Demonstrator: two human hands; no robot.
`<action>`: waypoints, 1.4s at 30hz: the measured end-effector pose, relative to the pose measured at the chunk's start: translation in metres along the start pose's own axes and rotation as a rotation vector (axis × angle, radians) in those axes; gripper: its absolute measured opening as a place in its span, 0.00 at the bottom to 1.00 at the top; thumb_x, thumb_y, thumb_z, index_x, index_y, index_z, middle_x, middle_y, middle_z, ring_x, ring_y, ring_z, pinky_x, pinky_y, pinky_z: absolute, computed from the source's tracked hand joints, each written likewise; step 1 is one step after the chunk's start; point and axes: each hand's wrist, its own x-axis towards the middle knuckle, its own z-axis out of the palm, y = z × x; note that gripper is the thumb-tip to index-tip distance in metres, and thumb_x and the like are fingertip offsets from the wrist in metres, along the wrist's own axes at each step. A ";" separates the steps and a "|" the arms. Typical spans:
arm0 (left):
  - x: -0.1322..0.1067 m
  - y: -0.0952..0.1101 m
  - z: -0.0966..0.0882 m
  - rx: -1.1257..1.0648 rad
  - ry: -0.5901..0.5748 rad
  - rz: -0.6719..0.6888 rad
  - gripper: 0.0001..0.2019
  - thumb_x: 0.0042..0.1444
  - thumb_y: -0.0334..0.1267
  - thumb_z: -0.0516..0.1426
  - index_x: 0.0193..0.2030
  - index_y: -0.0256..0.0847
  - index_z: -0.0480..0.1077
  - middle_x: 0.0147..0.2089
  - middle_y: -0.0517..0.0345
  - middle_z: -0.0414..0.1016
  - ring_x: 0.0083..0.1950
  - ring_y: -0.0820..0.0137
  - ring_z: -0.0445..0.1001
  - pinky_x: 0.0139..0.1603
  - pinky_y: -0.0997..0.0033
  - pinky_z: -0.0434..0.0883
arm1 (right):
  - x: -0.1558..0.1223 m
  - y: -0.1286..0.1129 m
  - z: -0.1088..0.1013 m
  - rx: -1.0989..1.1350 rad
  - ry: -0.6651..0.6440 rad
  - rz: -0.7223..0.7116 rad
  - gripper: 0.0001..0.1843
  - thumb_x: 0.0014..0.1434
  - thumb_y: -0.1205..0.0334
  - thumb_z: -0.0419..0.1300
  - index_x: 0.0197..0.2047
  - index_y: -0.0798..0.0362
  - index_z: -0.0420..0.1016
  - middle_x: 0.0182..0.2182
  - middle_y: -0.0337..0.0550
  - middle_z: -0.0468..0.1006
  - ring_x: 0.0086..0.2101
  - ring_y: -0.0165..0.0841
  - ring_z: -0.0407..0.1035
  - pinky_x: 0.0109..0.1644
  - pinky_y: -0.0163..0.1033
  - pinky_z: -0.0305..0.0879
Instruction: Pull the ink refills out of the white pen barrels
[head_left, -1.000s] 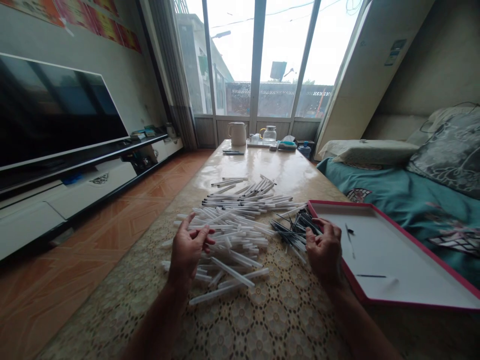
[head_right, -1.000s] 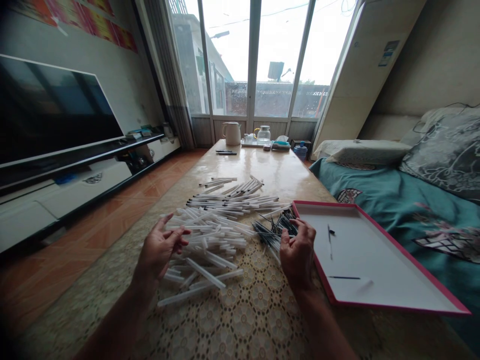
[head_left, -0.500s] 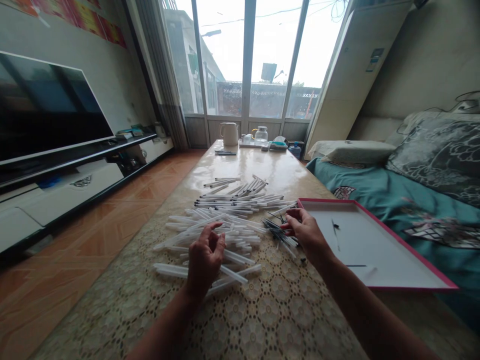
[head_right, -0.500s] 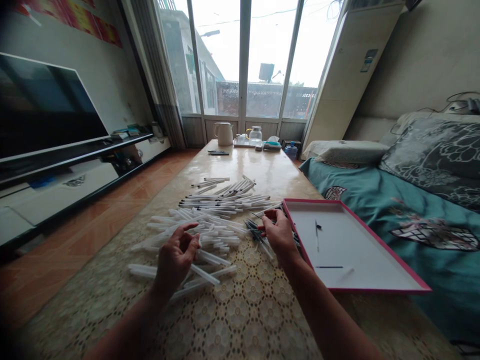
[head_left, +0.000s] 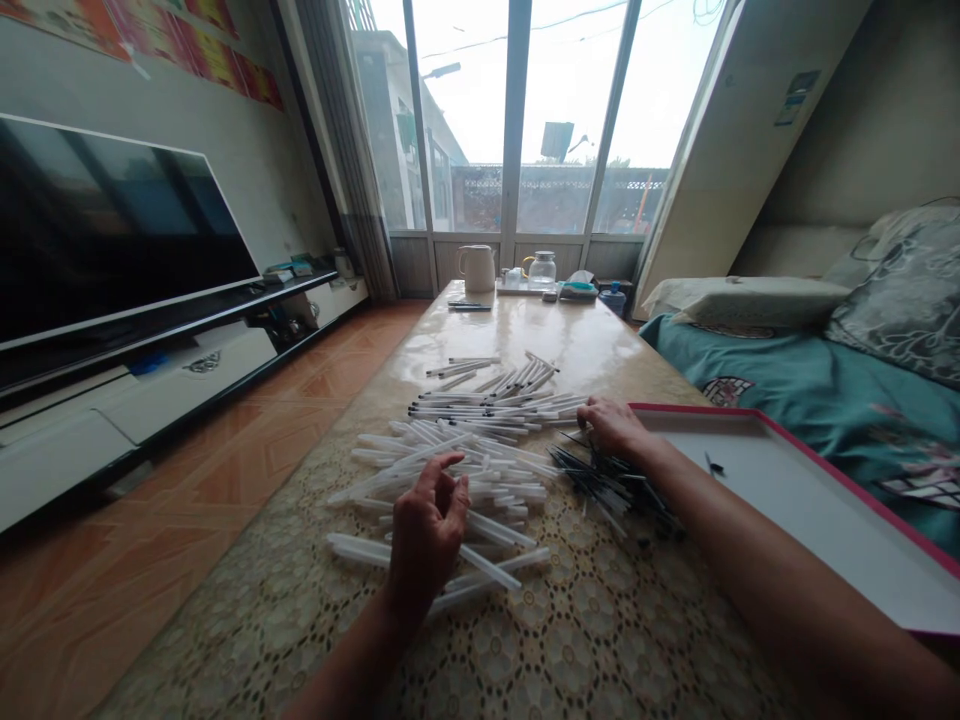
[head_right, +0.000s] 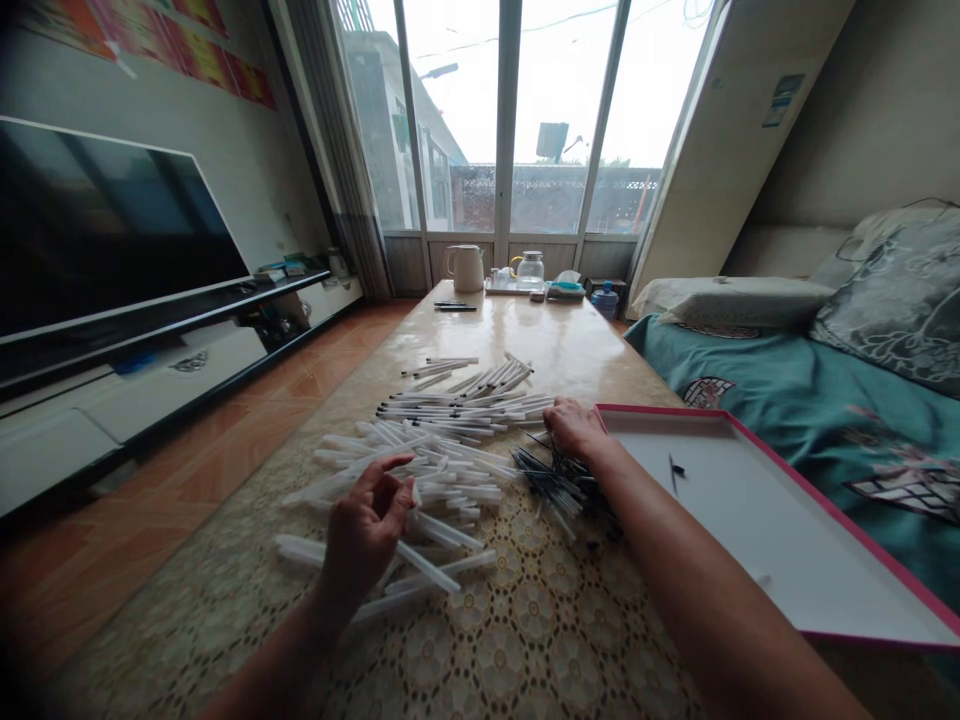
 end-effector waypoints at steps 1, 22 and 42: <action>0.000 0.000 -0.001 0.008 0.002 0.000 0.12 0.59 0.39 0.53 0.48 0.39 0.68 0.23 0.65 0.68 0.19 0.73 0.67 0.22 0.76 0.65 | 0.001 0.000 -0.002 -0.021 0.000 -0.011 0.08 0.52 0.73 0.60 0.30 0.52 0.78 0.36 0.47 0.74 0.39 0.38 0.67 0.38 0.36 0.57; -0.005 0.007 0.005 0.104 -0.163 0.312 0.13 0.61 0.33 0.52 0.52 0.43 0.69 0.51 0.49 0.71 0.40 0.68 0.75 0.38 0.68 0.74 | -0.121 -0.107 -0.017 0.582 0.141 -0.259 0.12 0.67 0.64 0.47 0.47 0.52 0.70 0.38 0.44 0.77 0.36 0.33 0.71 0.39 0.36 0.63; -0.026 0.004 -0.014 0.510 -0.437 0.967 0.12 0.65 0.38 0.48 0.30 0.41 0.62 0.26 0.61 0.67 0.25 0.71 0.64 0.25 0.68 0.57 | -0.141 -0.106 -0.013 1.081 -0.550 -0.481 0.24 0.67 0.50 0.46 0.27 0.57 0.69 0.20 0.32 0.58 0.22 0.24 0.53 0.26 0.30 0.51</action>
